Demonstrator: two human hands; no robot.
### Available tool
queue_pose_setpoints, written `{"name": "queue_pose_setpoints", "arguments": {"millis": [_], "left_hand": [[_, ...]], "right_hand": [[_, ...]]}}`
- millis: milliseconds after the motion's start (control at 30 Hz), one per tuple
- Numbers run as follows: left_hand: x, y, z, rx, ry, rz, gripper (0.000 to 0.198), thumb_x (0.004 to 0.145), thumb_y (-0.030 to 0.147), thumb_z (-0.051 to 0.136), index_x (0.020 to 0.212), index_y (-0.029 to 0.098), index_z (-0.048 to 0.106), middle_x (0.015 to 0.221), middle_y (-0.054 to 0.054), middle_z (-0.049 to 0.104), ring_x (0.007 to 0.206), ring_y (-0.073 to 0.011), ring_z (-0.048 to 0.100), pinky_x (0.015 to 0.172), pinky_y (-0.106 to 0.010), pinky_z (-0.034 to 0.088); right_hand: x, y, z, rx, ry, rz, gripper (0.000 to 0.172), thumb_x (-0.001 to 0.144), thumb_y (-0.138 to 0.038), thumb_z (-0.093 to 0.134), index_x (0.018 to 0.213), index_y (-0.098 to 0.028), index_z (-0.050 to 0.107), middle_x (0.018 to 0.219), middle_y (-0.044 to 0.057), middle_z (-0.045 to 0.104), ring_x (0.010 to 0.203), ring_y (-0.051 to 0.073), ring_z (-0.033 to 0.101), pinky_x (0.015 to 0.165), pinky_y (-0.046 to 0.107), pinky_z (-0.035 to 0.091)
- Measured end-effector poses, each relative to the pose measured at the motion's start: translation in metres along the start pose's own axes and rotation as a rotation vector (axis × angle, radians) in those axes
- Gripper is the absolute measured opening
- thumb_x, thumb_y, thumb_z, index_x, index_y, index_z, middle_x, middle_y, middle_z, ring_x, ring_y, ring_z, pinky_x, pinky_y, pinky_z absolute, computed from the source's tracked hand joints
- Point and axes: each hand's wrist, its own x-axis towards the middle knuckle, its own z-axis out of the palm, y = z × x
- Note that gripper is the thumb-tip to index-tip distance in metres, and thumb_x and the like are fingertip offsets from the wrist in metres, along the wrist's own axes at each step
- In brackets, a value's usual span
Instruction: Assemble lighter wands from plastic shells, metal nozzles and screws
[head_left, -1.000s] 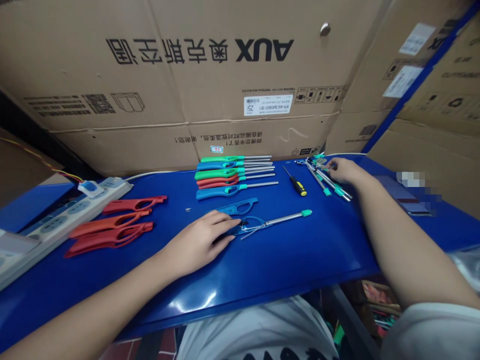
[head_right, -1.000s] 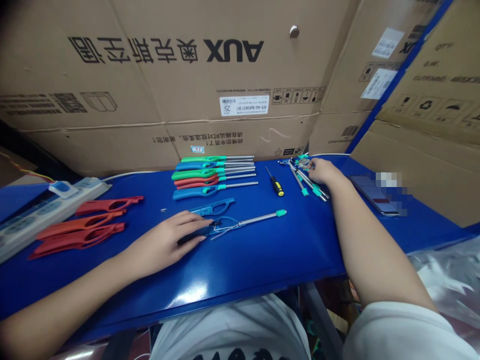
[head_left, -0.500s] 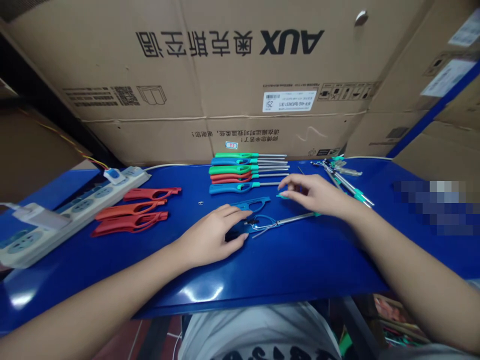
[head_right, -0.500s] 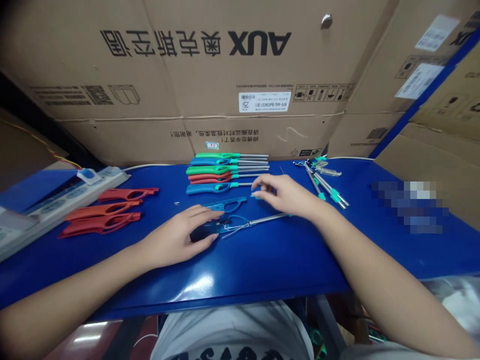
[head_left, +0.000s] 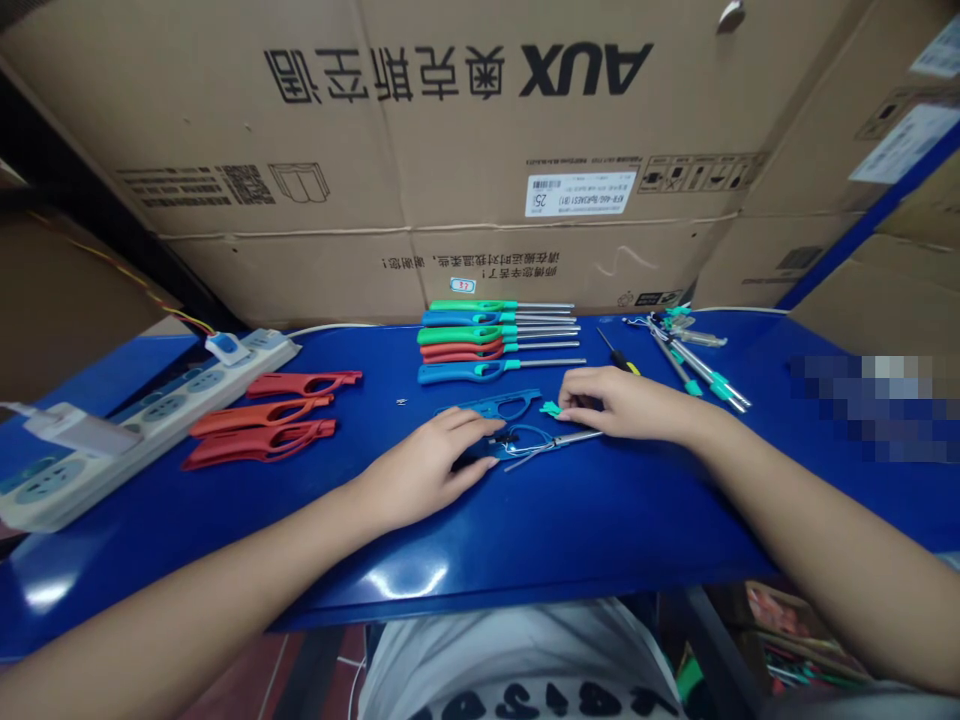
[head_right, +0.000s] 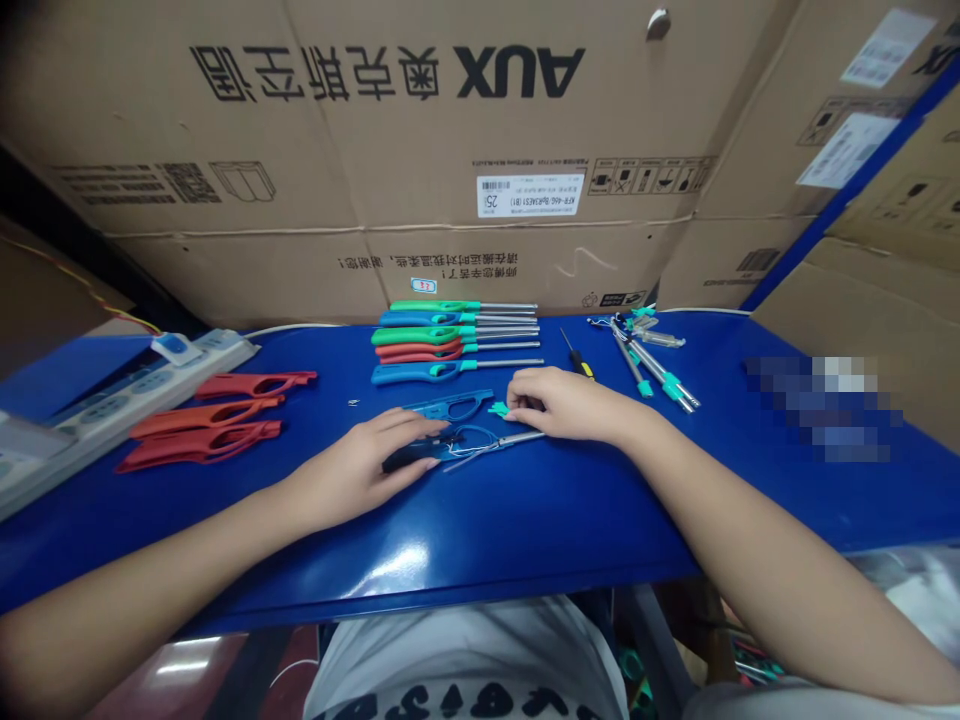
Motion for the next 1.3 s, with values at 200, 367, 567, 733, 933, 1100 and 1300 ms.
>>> {"name": "queue_pose_setpoints", "arguments": {"millis": [200, 367, 567, 733, 933, 1100, 1300], "left_hand": [[0.001, 0.003, 0.000, -0.043, 0.000, -0.029, 0.032, 0.096, 0.023, 0.059, 0.128, 0.018, 0.063, 0.123, -0.011, 0.067, 0.118, -0.0245, 0.062, 0.104, -0.042, 0.052], [0.001, 0.006, -0.001, -0.068, 0.005, -0.046, 0.029, 0.094, 0.021, 0.060, 0.122, 0.017, 0.065, 0.119, -0.011, 0.067, 0.116, -0.0245, 0.063, 0.103, -0.041, 0.052], [0.001, 0.006, -0.001, -0.104, 0.006, -0.083, 0.029, 0.092, 0.022, 0.061, 0.120, 0.016, 0.067, 0.118, -0.011, 0.067, 0.113, -0.0243, 0.064, 0.102, -0.039, 0.052], [0.001, 0.003, 0.000, -0.143, 0.024, -0.098, 0.028, 0.089, 0.020, 0.063, 0.116, 0.016, 0.069, 0.111, -0.009, 0.068, 0.103, -0.0222, 0.066, 0.094, -0.036, 0.055], [0.002, 0.004, 0.001, -0.196, 0.017, -0.160, 0.027, 0.086, 0.018, 0.068, 0.114, 0.017, 0.070, 0.102, -0.006, 0.068, 0.091, -0.0180, 0.065, 0.084, -0.032, 0.055], [0.003, 0.005, 0.000, -0.217, 0.001, -0.190, 0.028, 0.084, 0.017, 0.071, 0.112, 0.017, 0.071, 0.101, -0.005, 0.069, 0.090, -0.0176, 0.064, 0.085, -0.032, 0.054], [0.003, 0.007, -0.002, -0.193, 0.004, -0.183, 0.025, 0.083, 0.016, 0.074, 0.108, 0.016, 0.071, 0.099, -0.005, 0.071, 0.090, -0.0180, 0.066, 0.086, -0.031, 0.054]], "right_hand": [[0.004, -0.017, 0.011, 0.104, 0.036, -0.111, 0.015, 0.095, -0.031, 0.060, 0.091, -0.018, 0.065, 0.092, 0.005, 0.065, 0.080, 0.016, 0.059, 0.073, 0.028, 0.046], [0.005, -0.022, 0.017, 0.120, -0.014, -0.126, 0.010, 0.094, -0.023, 0.060, 0.093, -0.016, 0.068, 0.095, 0.006, 0.066, 0.082, 0.015, 0.060, 0.072, 0.027, 0.046], [0.007, -0.026, 0.020, 0.122, -0.011, -0.149, 0.012, 0.095, -0.021, 0.058, 0.095, -0.017, 0.069, 0.097, 0.006, 0.067, 0.086, 0.015, 0.063, 0.077, 0.027, 0.046], [0.009, -0.029, 0.030, 0.113, 0.017, -0.164, 0.013, 0.096, -0.021, 0.056, 0.095, -0.016, 0.068, 0.096, 0.005, 0.066, 0.086, 0.015, 0.062, 0.077, 0.027, 0.046], [0.007, -0.031, 0.038, 0.032, 0.081, -0.226, 0.014, 0.098, -0.021, 0.051, 0.090, -0.017, 0.062, 0.091, 0.004, 0.063, 0.082, 0.015, 0.059, 0.072, 0.026, 0.045], [0.006, -0.034, 0.040, -0.035, 0.100, -0.255, 0.015, 0.099, -0.021, 0.048, 0.090, -0.018, 0.059, 0.090, 0.004, 0.061, 0.079, 0.015, 0.058, 0.070, 0.026, 0.043], [0.007, -0.036, 0.039, -0.044, 0.100, -0.254, 0.015, 0.099, -0.021, 0.047, 0.089, -0.019, 0.058, 0.089, 0.004, 0.059, 0.077, 0.015, 0.056, 0.068, 0.025, 0.042]]}}
